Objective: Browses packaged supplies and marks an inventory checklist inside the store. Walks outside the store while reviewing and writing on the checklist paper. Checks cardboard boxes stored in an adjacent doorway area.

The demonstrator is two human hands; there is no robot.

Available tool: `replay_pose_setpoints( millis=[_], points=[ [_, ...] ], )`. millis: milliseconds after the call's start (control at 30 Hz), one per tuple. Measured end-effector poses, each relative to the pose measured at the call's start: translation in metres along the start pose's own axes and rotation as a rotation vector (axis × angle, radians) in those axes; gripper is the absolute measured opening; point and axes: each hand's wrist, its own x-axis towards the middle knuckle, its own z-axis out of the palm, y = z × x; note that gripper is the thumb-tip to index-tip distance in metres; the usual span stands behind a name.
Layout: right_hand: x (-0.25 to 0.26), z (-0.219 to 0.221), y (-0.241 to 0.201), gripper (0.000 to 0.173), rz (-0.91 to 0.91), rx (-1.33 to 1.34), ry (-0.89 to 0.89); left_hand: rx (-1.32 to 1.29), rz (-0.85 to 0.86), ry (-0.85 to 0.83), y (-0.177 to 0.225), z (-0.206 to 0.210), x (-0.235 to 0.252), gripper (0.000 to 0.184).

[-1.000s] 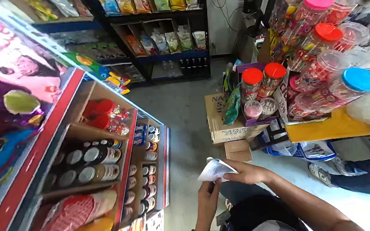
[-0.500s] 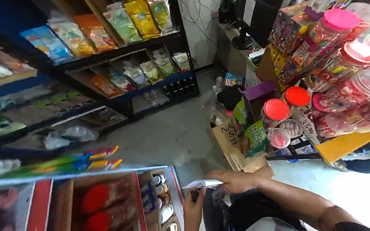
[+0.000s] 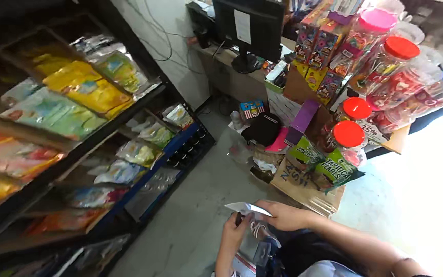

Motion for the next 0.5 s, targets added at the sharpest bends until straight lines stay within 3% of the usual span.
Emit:
replay_pose_setpoints(
  millis=[133,333,500],
  points=[
    [0.018,-0.024,0.009,0.046,-0.016,0.132,0.279,0.037,0.08,-0.166,0.04,-0.01,0.071,0.024],
    [0.029,-0.082,0.018,0.039,0.179,0.349,0.63,0.066,0.26,-0.492,0.083,-0.008,0.196,0.032],
    [0.052,-0.115,0.02,0.041,0.21,0.647,0.856,0.241,0.332,-0.435,0.118,0.0,0.325,0.036]
  ],
)
